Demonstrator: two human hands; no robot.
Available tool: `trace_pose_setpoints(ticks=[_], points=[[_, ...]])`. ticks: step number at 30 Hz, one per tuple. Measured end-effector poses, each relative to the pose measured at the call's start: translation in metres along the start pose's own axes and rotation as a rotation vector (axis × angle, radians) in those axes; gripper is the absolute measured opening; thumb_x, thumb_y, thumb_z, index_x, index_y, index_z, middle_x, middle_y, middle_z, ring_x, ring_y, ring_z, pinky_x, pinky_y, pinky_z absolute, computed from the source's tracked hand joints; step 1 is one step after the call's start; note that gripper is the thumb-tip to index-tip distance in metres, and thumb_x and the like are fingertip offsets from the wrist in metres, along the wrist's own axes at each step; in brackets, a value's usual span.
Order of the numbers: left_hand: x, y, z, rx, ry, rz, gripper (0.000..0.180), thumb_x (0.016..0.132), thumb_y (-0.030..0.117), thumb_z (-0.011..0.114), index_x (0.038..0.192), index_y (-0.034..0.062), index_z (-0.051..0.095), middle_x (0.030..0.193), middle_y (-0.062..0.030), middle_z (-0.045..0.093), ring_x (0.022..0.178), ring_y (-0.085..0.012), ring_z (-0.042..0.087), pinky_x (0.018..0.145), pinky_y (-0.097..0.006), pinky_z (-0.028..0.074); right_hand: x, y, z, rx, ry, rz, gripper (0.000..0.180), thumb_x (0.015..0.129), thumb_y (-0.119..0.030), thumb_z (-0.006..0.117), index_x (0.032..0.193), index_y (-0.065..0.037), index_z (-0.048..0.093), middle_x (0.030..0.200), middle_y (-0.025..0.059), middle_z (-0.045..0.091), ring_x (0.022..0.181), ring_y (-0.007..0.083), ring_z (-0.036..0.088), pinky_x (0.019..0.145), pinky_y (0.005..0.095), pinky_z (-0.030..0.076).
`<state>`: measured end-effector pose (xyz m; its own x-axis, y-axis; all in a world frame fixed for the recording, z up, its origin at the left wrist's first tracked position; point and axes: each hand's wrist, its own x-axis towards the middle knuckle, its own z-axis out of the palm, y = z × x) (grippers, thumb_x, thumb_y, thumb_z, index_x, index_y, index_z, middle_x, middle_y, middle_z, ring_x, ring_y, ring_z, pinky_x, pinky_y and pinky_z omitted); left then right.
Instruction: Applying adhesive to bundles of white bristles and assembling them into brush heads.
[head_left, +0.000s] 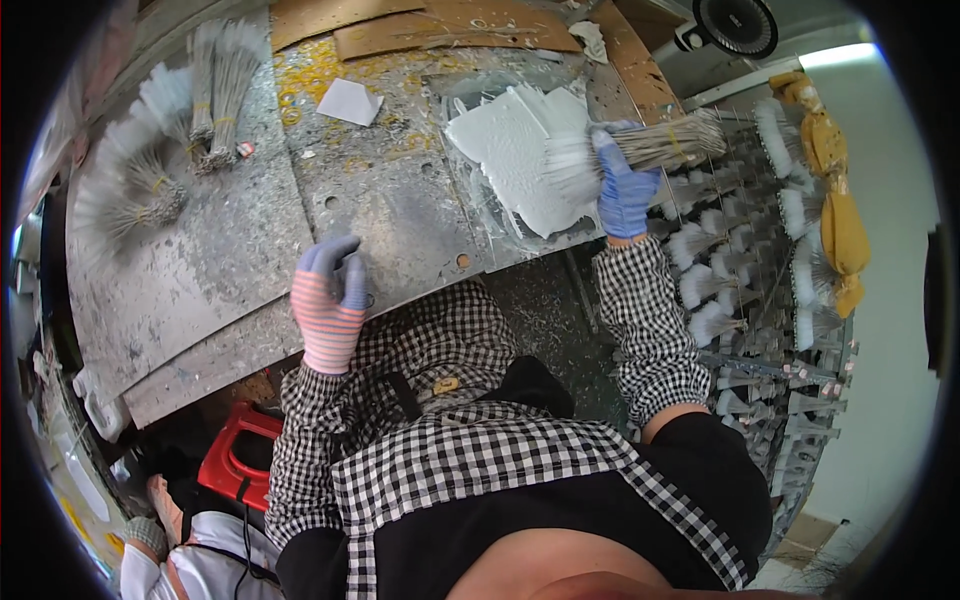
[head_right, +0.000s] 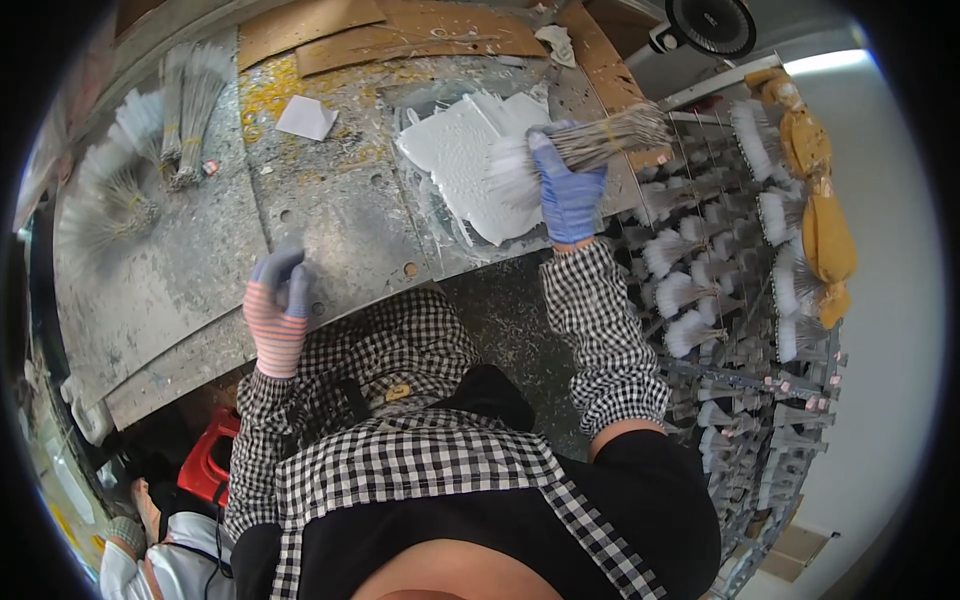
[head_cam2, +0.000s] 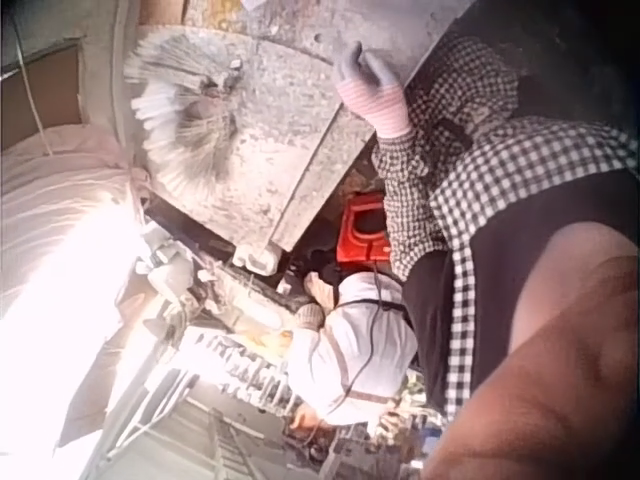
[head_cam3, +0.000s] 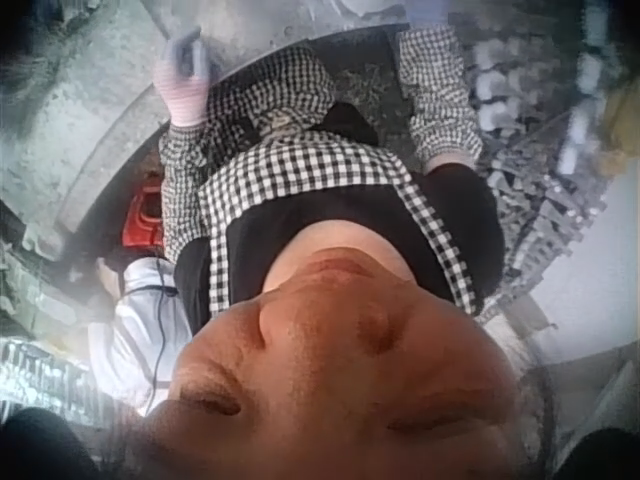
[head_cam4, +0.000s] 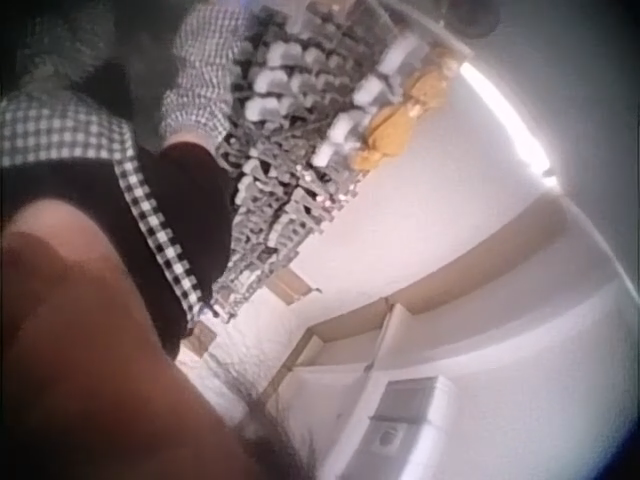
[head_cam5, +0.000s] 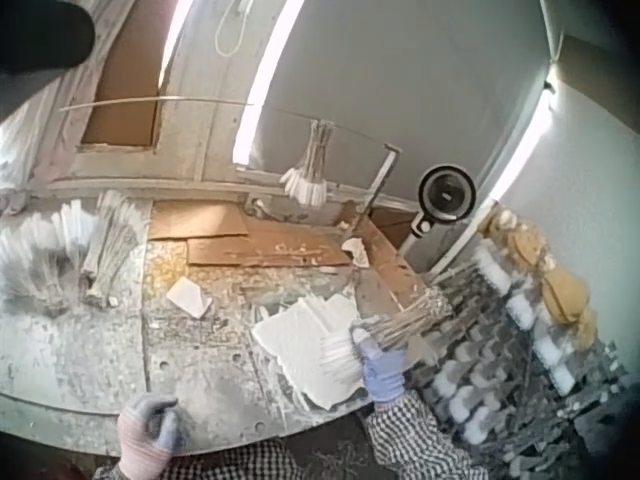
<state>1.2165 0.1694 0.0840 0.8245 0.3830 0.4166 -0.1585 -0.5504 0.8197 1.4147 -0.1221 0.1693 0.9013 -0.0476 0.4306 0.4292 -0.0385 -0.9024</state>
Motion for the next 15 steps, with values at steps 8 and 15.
trace_pose_setpoints(ticks=[8, 15], points=[[-0.004, -0.011, -0.008, 0.327, -0.091, 0.194, 0.023, 0.082, 0.004, 0.068, 0.104, 0.0059, 0.067, 0.099, -0.0116, 0.067, 0.093, -0.0319, 0.064, 0.084, -0.042, 0.050, 0.002, 0.073, 0.001, -0.166, -0.094, 0.125, 0.018, 0.082, -0.009, 0.079, 0.095, -0.005, 0.067, 0.087, 0.0003, 0.068, 0.077, 0.0098, 0.063, 0.071, 0.0267, 0.052], [-0.002, -0.012, -0.005, 0.361, -0.141, 0.194, 0.023, 0.081, 0.006, 0.068, 0.104, 0.0065, 0.067, 0.098, -0.0106, 0.066, 0.091, -0.0316, 0.063, 0.084, -0.043, 0.049, 0.013, 0.083, 0.020, -0.188, -0.113, 0.138, 0.015, 0.083, -0.010, 0.079, 0.092, -0.004, 0.069, 0.083, 0.0011, 0.071, 0.074, 0.0098, 0.065, 0.070, 0.0272, 0.054]])
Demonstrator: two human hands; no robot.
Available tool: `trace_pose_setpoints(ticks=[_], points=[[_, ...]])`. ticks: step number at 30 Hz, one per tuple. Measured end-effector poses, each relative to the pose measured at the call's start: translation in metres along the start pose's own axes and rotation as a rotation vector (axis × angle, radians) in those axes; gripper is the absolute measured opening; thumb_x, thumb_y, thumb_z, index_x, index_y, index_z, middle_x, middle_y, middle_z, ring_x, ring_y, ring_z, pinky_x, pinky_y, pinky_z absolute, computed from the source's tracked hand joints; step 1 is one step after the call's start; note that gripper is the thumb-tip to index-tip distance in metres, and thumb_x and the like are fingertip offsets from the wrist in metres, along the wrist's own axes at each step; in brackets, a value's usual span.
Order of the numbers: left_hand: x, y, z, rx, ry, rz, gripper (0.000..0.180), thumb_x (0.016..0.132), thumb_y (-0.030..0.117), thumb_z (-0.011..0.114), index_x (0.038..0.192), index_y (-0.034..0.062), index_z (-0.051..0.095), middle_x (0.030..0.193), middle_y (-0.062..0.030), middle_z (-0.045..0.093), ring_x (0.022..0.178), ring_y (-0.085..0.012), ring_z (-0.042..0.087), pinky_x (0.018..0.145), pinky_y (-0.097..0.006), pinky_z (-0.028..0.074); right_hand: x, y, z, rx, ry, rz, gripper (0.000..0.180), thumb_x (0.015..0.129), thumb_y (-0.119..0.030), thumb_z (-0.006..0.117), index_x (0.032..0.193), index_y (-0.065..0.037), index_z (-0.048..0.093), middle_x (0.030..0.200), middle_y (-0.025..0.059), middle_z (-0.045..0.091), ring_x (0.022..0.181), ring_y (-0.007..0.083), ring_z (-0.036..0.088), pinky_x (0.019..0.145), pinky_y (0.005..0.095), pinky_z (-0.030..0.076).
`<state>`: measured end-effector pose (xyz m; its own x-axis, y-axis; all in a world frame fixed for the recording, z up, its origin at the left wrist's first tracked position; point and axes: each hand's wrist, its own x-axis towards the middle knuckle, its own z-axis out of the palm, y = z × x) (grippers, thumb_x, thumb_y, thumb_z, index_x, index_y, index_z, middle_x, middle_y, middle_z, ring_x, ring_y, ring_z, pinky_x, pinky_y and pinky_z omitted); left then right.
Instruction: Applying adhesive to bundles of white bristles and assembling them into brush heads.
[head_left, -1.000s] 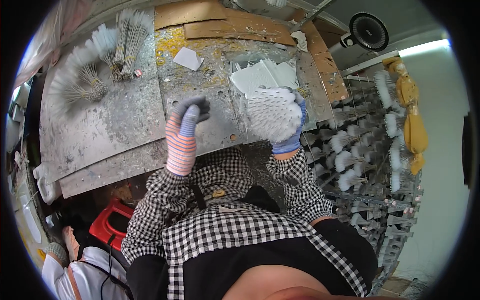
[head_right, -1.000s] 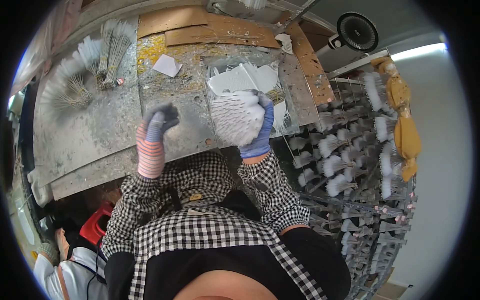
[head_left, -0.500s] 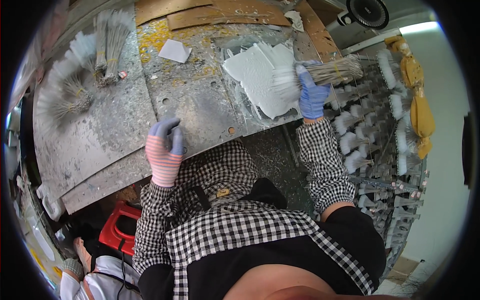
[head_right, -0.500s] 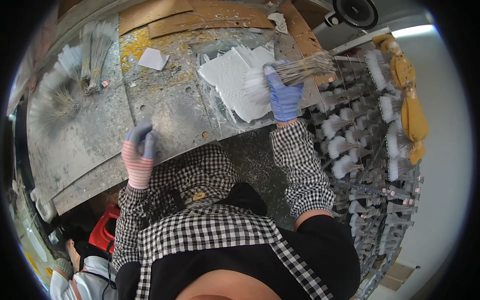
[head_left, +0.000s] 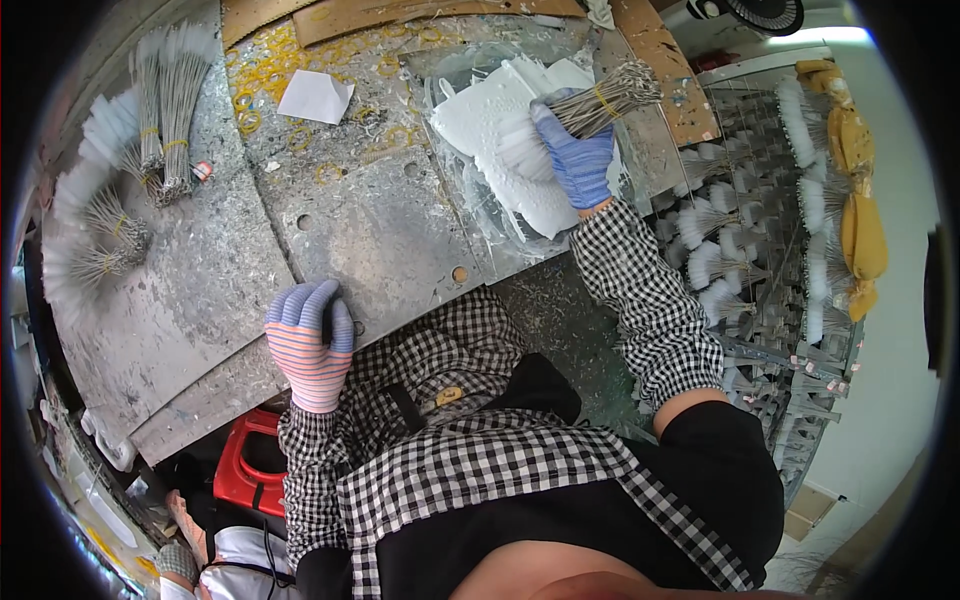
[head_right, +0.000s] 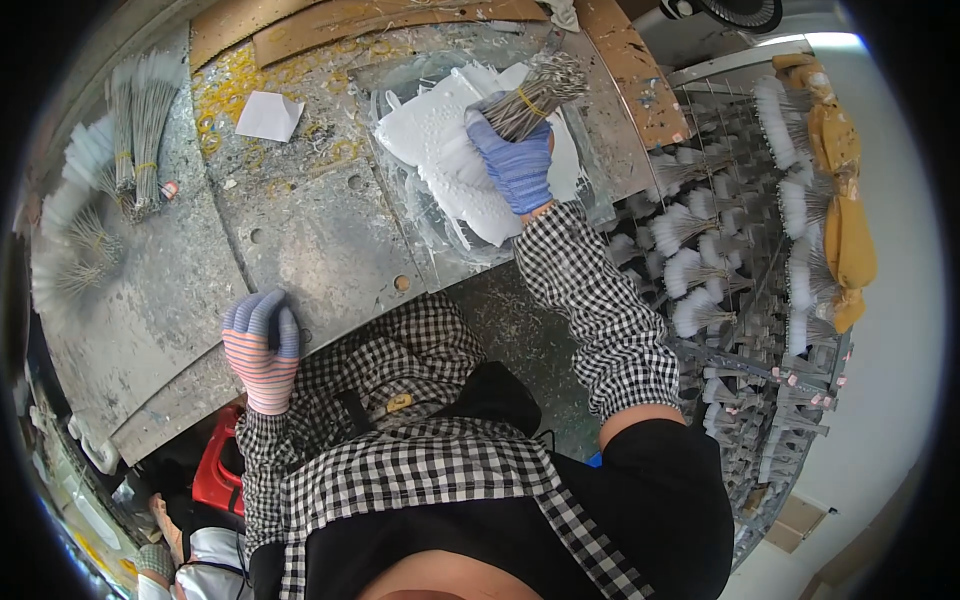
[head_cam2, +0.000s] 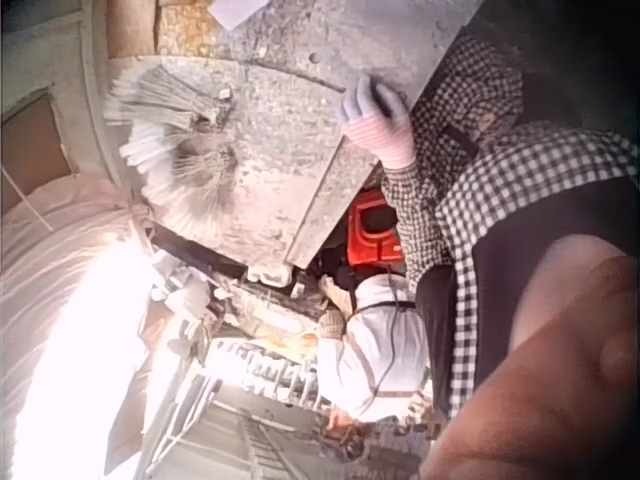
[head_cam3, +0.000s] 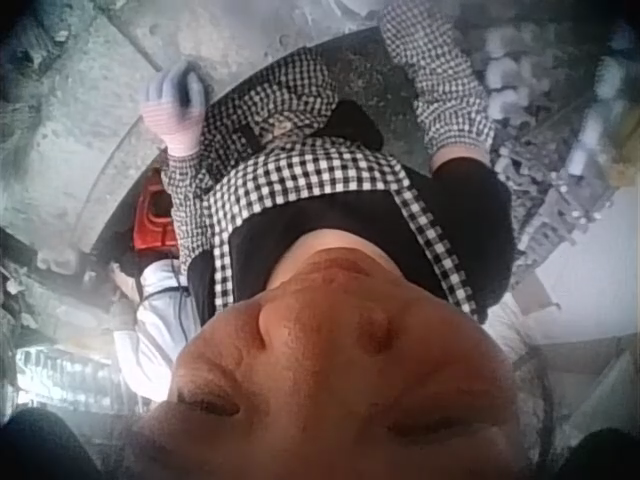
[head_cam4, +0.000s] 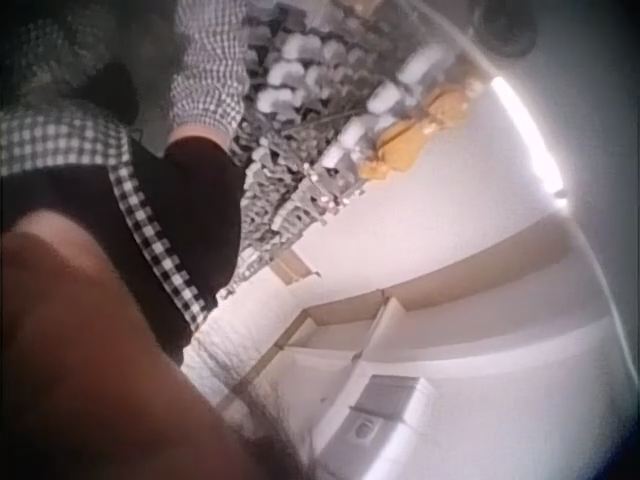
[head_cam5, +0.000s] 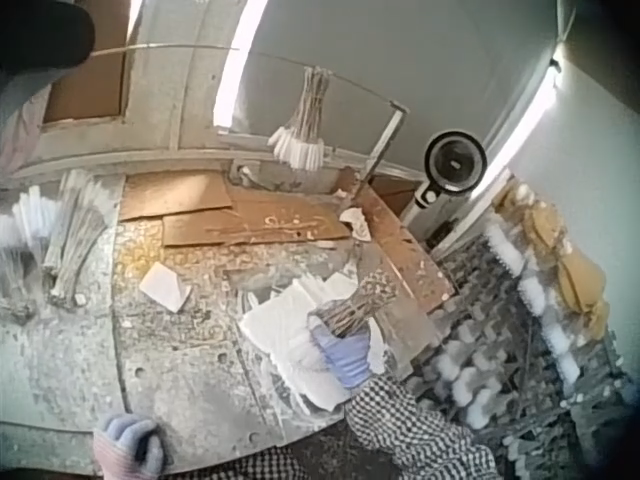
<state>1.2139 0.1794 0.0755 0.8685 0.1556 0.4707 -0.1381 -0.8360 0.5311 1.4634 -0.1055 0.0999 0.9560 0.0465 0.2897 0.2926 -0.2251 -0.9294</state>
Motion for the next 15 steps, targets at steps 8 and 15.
trace_pose_setpoints(ticks=[8, 15], points=[[0.001, 0.002, 0.000, -0.010, -0.034, -0.034, 0.023, 0.080, 0.006, 0.070, 0.103, 0.0076, 0.068, 0.098, -0.0095, 0.067, 0.093, -0.0311, 0.063, 0.086, -0.042, 0.049, -0.006, 0.015, 0.010, -0.054, 0.027, 0.012, 0.014, 0.083, -0.014, 0.079, 0.091, -0.006, 0.071, 0.084, 0.0011, 0.072, 0.075, 0.0094, 0.066, 0.072, 0.0271, 0.054], [0.001, 0.002, -0.002, -0.029, -0.048, -0.044, 0.022, 0.080, 0.005, 0.070, 0.102, 0.0077, 0.069, 0.097, -0.0096, 0.067, 0.093, -0.0311, 0.062, 0.086, -0.041, 0.049, -0.007, 0.014, 0.007, -0.091, -0.036, 0.077, 0.023, 0.082, -0.010, 0.081, 0.099, -0.005, 0.066, 0.092, 0.0022, 0.071, 0.082, 0.0105, 0.065, 0.077, 0.0269, 0.053]])
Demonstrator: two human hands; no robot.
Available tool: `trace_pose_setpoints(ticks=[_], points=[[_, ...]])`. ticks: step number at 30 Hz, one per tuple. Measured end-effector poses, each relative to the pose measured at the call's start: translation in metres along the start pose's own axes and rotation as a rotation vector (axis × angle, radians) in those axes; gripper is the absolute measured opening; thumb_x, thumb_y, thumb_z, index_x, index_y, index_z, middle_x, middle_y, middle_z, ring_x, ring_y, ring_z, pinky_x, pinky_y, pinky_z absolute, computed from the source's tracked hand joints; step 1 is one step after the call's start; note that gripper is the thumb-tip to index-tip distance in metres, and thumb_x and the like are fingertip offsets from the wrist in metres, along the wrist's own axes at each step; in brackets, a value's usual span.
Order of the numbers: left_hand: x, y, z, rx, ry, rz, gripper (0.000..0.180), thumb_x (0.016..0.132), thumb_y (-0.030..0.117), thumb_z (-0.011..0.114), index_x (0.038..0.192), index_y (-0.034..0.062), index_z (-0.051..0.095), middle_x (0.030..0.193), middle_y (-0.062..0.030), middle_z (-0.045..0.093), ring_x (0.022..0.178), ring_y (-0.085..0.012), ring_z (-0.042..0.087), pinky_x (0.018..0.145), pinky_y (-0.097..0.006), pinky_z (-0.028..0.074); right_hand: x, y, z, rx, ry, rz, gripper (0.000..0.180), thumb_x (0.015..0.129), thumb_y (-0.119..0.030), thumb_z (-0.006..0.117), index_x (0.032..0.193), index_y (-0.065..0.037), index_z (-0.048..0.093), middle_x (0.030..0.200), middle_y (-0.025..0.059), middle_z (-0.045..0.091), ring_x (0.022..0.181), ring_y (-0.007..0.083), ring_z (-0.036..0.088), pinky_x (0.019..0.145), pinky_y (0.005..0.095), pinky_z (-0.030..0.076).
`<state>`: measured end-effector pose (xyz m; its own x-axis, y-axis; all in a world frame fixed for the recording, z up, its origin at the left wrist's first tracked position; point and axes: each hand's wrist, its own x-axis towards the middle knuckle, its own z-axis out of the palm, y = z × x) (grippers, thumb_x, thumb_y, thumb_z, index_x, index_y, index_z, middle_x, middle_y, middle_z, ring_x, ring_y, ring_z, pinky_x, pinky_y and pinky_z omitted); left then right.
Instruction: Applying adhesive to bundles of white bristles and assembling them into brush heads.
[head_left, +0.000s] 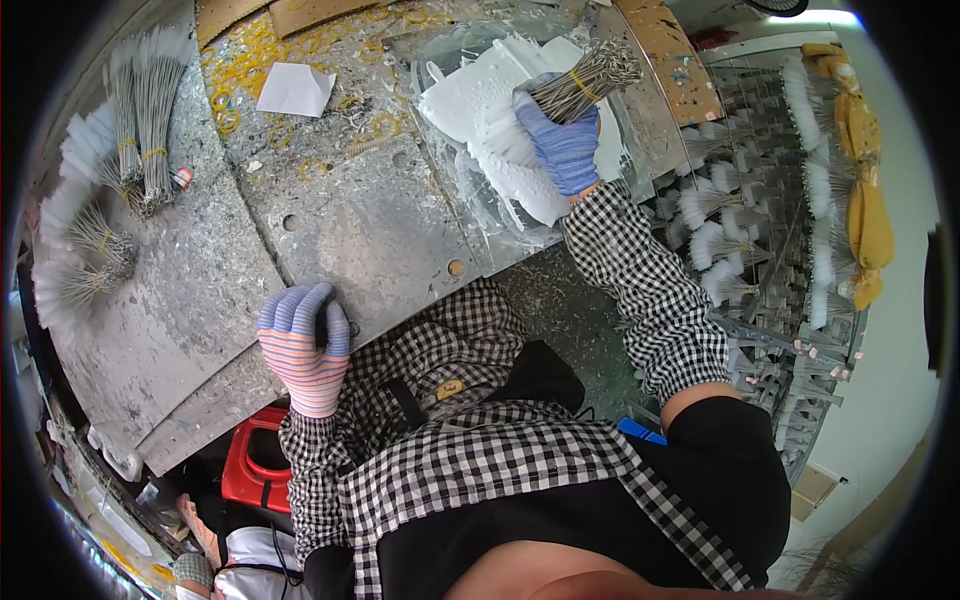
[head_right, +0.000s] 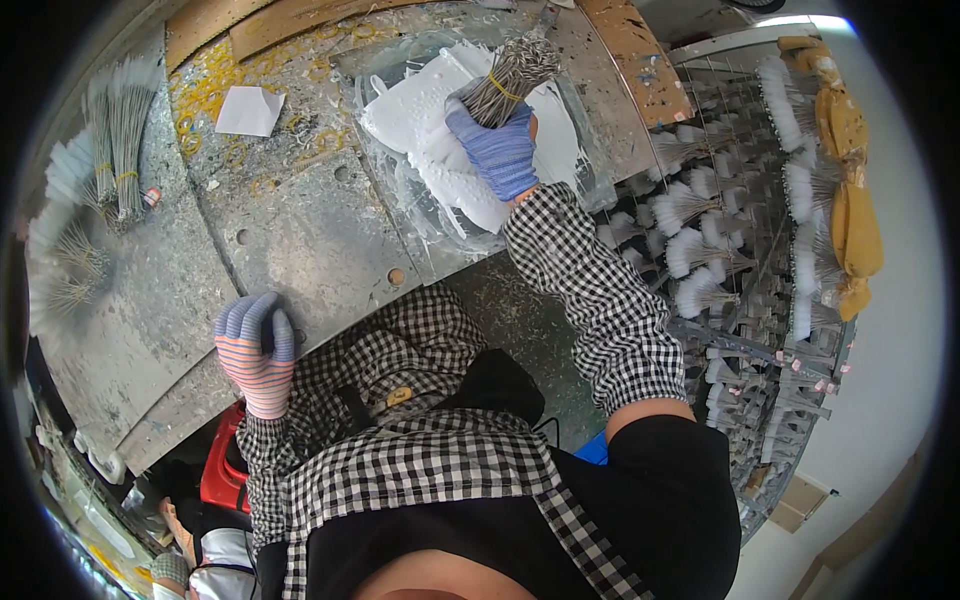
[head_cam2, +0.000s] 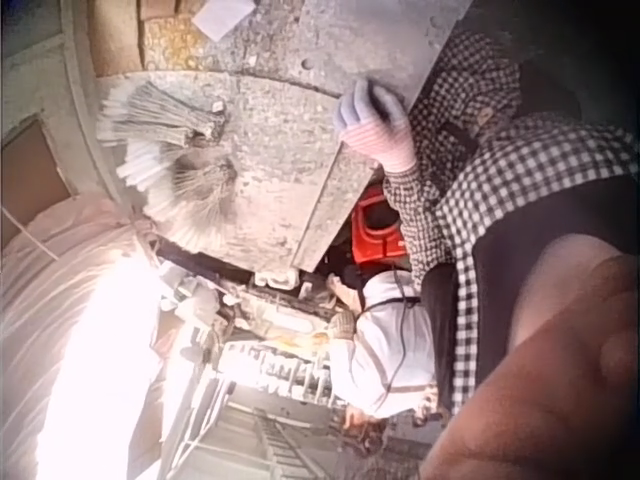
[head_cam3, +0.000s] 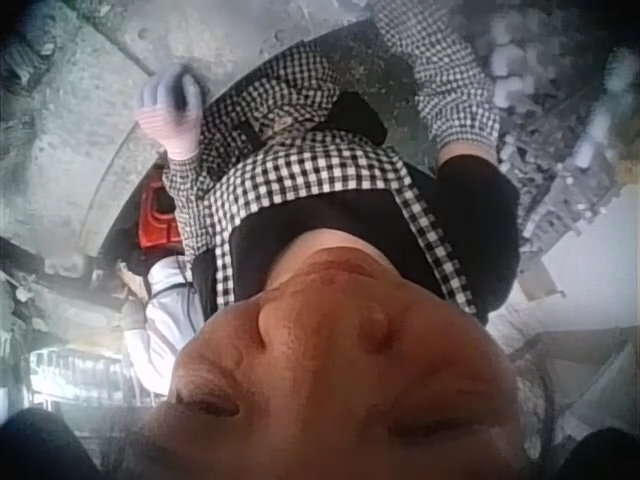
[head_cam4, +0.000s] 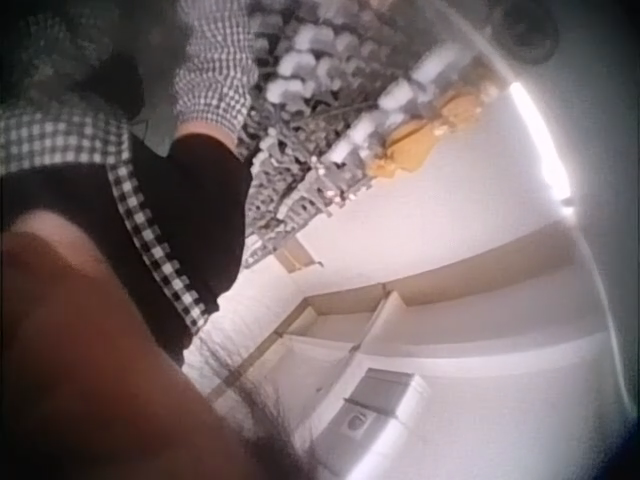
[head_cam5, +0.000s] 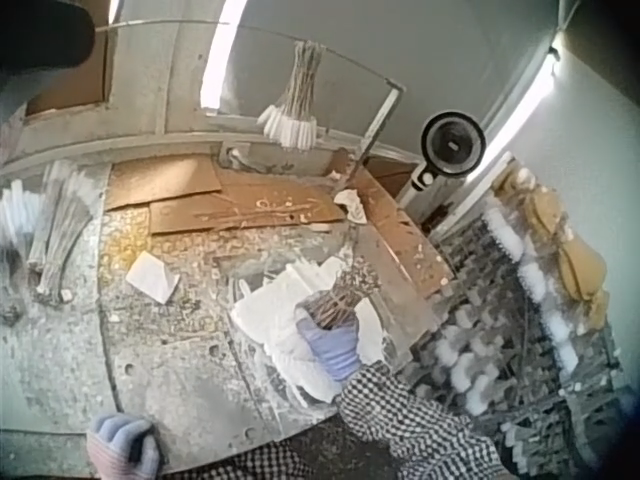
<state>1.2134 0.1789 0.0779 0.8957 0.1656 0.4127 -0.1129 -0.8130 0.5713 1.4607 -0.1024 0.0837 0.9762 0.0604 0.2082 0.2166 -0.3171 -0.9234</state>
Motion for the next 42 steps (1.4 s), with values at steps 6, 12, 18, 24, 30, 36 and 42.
trace_pose_setpoints(ticks=[6, 12, 18, 24, 30, 36, 42], points=[[0.002, 0.000, 0.002, 0.014, 0.005, 0.019, 0.021, 0.081, 0.007, 0.070, 0.101, 0.0083, 0.068, 0.097, -0.0092, 0.067, 0.091, -0.0303, 0.064, 0.085, -0.042, 0.049, 0.001, 0.004, -0.001, -0.072, 0.008, 0.020, 0.023, 0.082, -0.011, 0.081, 0.099, -0.005, 0.067, 0.090, 0.0017, 0.071, 0.079, 0.0108, 0.066, 0.075, 0.0276, 0.054], [0.003, 0.000, 0.003, 0.013, 0.014, 0.036, 0.019, 0.081, 0.006, 0.069, 0.100, 0.0084, 0.068, 0.096, -0.0087, 0.067, 0.091, -0.0302, 0.064, 0.085, -0.042, 0.049, -0.002, 0.002, 0.001, -0.004, 0.050, 0.013, 0.025, 0.081, -0.012, 0.082, 0.100, -0.005, 0.067, 0.089, 0.0022, 0.071, 0.079, 0.0104, 0.066, 0.073, 0.0278, 0.055], [0.002, -0.002, 0.005, -0.006, 0.016, 0.034, 0.019, 0.081, 0.006, 0.070, 0.100, 0.0084, 0.068, 0.096, -0.0085, 0.067, 0.091, -0.0299, 0.064, 0.085, -0.042, 0.049, 0.000, 0.009, 0.000, -0.037, 0.037, -0.006, 0.024, 0.081, -0.014, 0.082, 0.098, -0.005, 0.068, 0.089, 0.0018, 0.071, 0.077, 0.0103, 0.066, 0.071, 0.0275, 0.055], [0.002, -0.001, 0.003, 0.012, 0.010, 0.033, 0.019, 0.081, 0.006, 0.071, 0.099, 0.0085, 0.068, 0.095, -0.0082, 0.067, 0.090, -0.0293, 0.064, 0.084, -0.041, 0.049, 0.002, 0.001, 0.002, -0.084, 0.042, 0.021, 0.022, 0.082, -0.018, 0.082, 0.096, -0.005, 0.071, 0.085, 0.0015, 0.072, 0.076, 0.0107, 0.067, 0.072, 0.0273, 0.055], [0.003, 0.001, 0.003, 0.010, 0.005, 0.030, 0.019, 0.081, 0.006, 0.070, 0.099, 0.0089, 0.068, 0.095, -0.0080, 0.067, 0.090, -0.0290, 0.064, 0.084, -0.041, 0.049, -0.001, 0.002, 0.002, -0.090, 0.046, -0.003, 0.022, 0.081, -0.019, 0.082, 0.095, -0.006, 0.071, 0.085, 0.0011, 0.072, 0.076, 0.0105, 0.067, 0.073, 0.0275, 0.055], [0.003, 0.000, 0.005, 0.011, 0.012, 0.044, 0.018, 0.081, 0.005, 0.070, 0.099, 0.0087, 0.069, 0.095, -0.0078, 0.067, 0.089, -0.0288, 0.063, 0.084, -0.041, 0.048, 0.000, 0.001, 0.002, -0.109, 0.051, 0.022, 0.022, 0.081, -0.021, 0.082, 0.094, -0.006, 0.071, 0.085, 0.0010, 0.072, 0.076, 0.0107, 0.067, 0.073, 0.0277, 0.055], [0.002, 0.001, 0.005, 0.020, 0.006, 0.036, 0.018, 0.081, 0.005, 0.070, 0.098, 0.0087, 0.069, 0.094, -0.0078, 0.067, 0.089, -0.0287, 0.063, 0.084, -0.041, 0.048, -0.004, 0.000, 0.002, -0.111, 0.054, -0.007, 0.021, 0.081, -0.021, 0.082, 0.093, -0.006, 0.071, 0.085, 0.0009, 0.072, 0.077, 0.0109, 0.067, 0.074, 0.0278, 0.055]])
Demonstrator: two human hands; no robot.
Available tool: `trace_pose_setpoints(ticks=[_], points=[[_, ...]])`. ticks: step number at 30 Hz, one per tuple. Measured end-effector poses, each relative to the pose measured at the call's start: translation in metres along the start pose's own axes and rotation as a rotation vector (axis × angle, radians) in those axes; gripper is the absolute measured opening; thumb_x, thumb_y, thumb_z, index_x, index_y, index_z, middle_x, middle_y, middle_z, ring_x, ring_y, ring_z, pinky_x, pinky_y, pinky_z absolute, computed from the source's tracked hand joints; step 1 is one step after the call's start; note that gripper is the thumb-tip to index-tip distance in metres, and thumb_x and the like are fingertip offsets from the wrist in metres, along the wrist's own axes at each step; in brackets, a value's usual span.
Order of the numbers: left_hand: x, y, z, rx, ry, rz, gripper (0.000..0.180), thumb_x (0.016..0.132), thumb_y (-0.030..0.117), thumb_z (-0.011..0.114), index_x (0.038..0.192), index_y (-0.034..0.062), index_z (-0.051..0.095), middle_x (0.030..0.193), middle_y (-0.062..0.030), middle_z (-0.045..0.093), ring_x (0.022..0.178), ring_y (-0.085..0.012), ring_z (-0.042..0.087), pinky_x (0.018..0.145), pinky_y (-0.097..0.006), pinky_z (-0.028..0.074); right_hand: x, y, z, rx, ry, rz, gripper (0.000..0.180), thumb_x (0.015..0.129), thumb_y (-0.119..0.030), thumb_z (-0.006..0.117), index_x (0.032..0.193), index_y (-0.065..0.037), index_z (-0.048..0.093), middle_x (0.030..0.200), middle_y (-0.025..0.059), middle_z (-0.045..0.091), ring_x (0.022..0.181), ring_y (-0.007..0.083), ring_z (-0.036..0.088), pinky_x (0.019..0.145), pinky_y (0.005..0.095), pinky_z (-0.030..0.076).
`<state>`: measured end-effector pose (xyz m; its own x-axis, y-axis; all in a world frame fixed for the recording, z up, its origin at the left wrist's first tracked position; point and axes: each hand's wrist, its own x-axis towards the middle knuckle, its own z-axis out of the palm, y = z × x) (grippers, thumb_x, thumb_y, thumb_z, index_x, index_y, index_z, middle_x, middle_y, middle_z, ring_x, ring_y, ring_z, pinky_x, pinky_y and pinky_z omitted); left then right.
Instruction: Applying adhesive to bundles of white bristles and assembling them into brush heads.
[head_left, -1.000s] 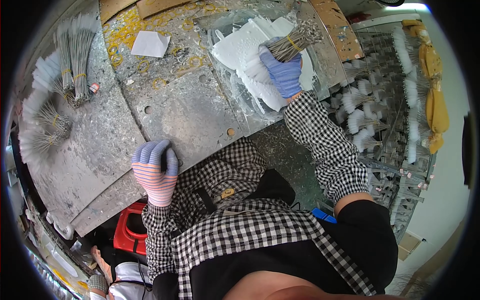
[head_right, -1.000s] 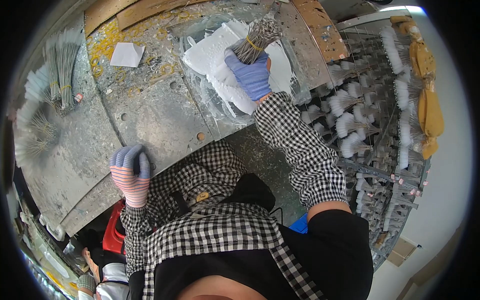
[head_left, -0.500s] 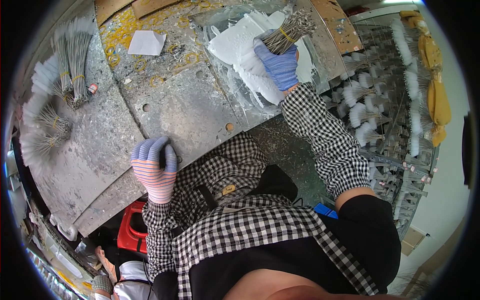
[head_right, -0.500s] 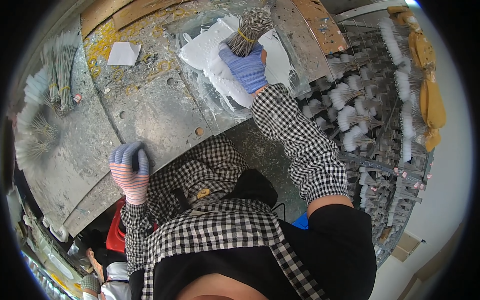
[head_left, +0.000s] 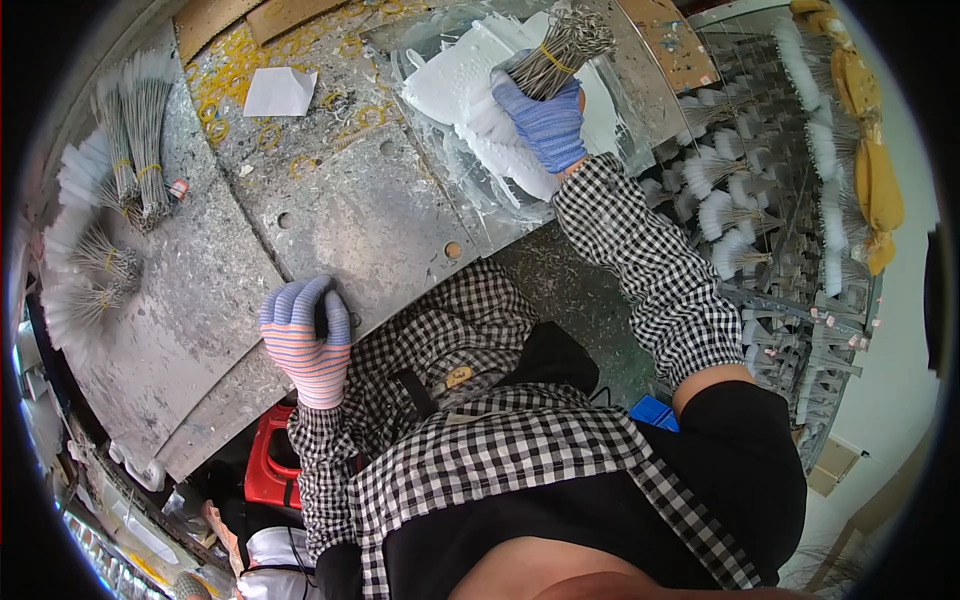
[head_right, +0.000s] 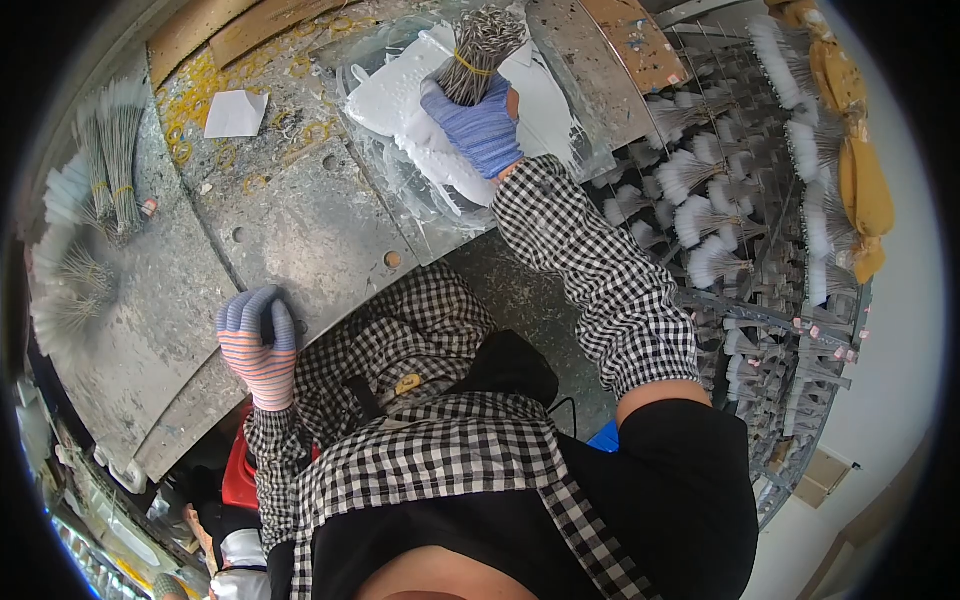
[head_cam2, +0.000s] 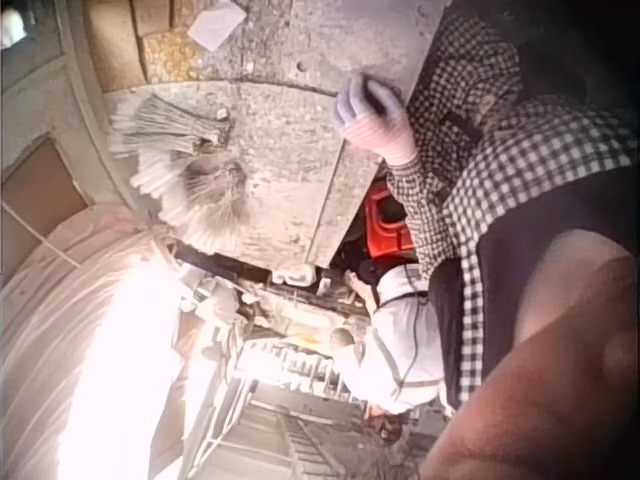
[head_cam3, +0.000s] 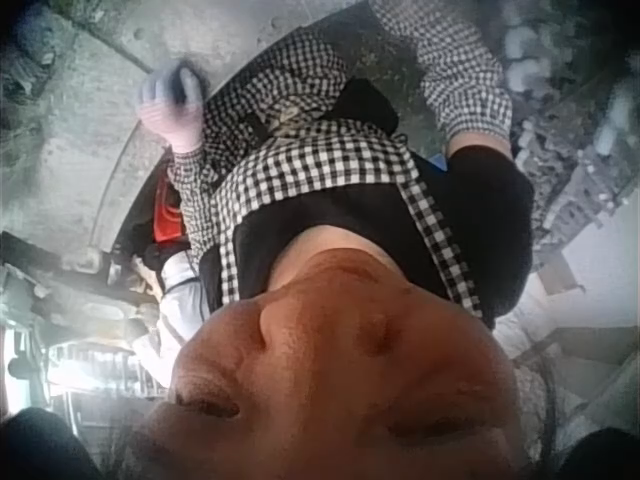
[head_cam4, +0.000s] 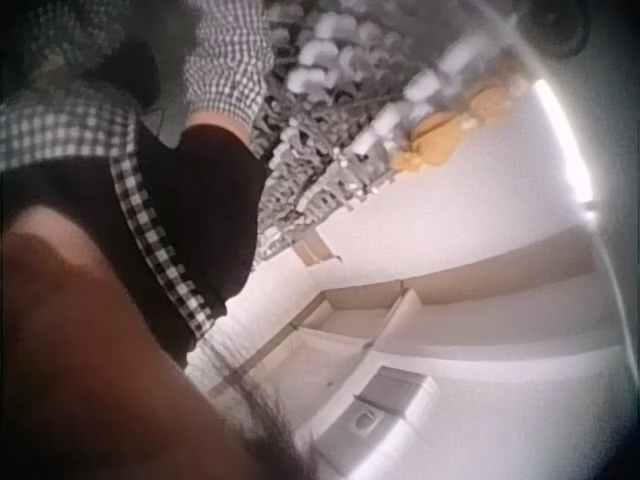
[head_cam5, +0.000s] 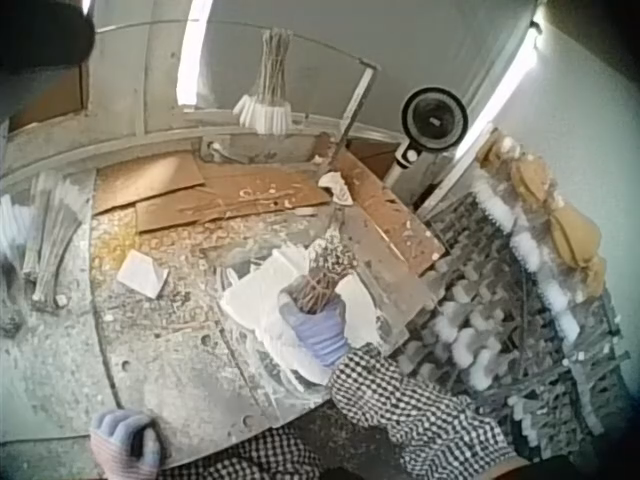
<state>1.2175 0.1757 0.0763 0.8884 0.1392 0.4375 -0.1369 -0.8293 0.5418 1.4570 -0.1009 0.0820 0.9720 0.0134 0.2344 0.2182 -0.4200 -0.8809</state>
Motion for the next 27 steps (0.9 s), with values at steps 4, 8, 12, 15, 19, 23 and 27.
trace_pose_setpoints(ticks=[4, 8, 12, 15, 19, 23, 27], points=[[-0.001, 0.000, 0.000, -0.011, 0.008, 0.003, 0.018, 0.081, 0.005, 0.070, 0.098, 0.0087, 0.069, 0.094, -0.0078, 0.067, 0.089, -0.0288, 0.063, 0.084, -0.041, 0.047, 0.002, 0.002, 0.000, 0.021, -0.008, 0.012, 0.020, 0.082, -0.020, 0.081, 0.093, -0.007, 0.072, 0.085, 0.0005, 0.072, 0.077, 0.0108, 0.067, 0.074, 0.0277, 0.055], [0.000, 0.000, 0.002, -0.007, 0.005, 0.006, 0.018, 0.081, 0.005, 0.070, 0.098, 0.0088, 0.069, 0.094, -0.0078, 0.067, 0.089, -0.0289, 0.063, 0.084, -0.041, 0.048, -0.002, 0.004, -0.002, 0.029, -0.015, -0.010, 0.019, 0.082, -0.020, 0.081, 0.093, -0.007, 0.072, 0.085, 0.0004, 0.072, 0.077, 0.0108, 0.067, 0.074, 0.0277, 0.055], [0.000, 0.001, -0.002, 0.001, 0.009, -0.001, 0.018, 0.081, 0.006, 0.070, 0.098, 0.0089, 0.069, 0.094, -0.0079, 0.067, 0.089, -0.0290, 0.063, 0.084, -0.041, 0.048, -0.002, -0.002, 0.002, 0.017, -0.007, 0.018, 0.019, 0.082, -0.020, 0.081, 0.092, -0.007, 0.072, 0.084, 0.0000, 0.072, 0.076, 0.0107, 0.067, 0.073, 0.0275, 0.055], [0.002, -0.001, -0.001, -0.014, 0.003, 0.005, 0.018, 0.081, 0.006, 0.070, 0.098, 0.0088, 0.069, 0.095, -0.0082, 0.067, 0.090, -0.0292, 0.063, 0.084, -0.041, 0.048, 0.001, 0.000, 0.002, 0.000, 0.007, 0.020, 0.019, 0.082, -0.021, 0.081, 0.091, -0.007, 0.072, 0.084, 0.0000, 0.072, 0.076, 0.0106, 0.067, 0.072, 0.0275, 0.055], [0.001, 0.000, -0.001, 0.011, 0.002, 0.008, 0.018, 0.081, 0.006, 0.070, 0.098, 0.0087, 0.069, 0.095, -0.0084, 0.067, 0.090, -0.0294, 0.063, 0.084, -0.041, 0.048, -0.002, -0.004, 0.001, 0.043, -0.005, 0.031, 0.021, 0.081, -0.022, 0.082, 0.092, -0.008, 0.072, 0.083, 0.0001, 0.072, 0.075, 0.0104, 0.066, 0.072, 0.0274, 0.054], [0.000, 0.002, -0.004, -0.007, -0.003, -0.014, 0.020, 0.081, 0.005, 0.071, 0.100, 0.0090, 0.068, 0.096, -0.0082, 0.067, 0.091, -0.0295, 0.062, 0.085, -0.041, 0.049, 0.000, 0.001, 0.001, 0.039, -0.002, 0.069, 0.020, 0.082, -0.021, 0.082, 0.092, -0.007, 0.072, 0.084, 0.0001, 0.072, 0.075, 0.0103, 0.066, 0.072, 0.0274, 0.055], [0.024, 0.036, -0.016, -0.061, 0.036, 0.044, 0.022, 0.081, 0.002, 0.069, 0.101, 0.0085, 0.069, 0.098, -0.0095, 0.067, 0.094, -0.0299, 0.062, 0.088, -0.039, 0.048, -0.001, -0.019, -0.012, 0.066, 0.004, -0.022, 0.017, 0.084, -0.018, 0.080, 0.094, -0.007, 0.072, 0.084, 0.0006, 0.072, 0.076, 0.0102, 0.067, 0.071, 0.0271, 0.055]])
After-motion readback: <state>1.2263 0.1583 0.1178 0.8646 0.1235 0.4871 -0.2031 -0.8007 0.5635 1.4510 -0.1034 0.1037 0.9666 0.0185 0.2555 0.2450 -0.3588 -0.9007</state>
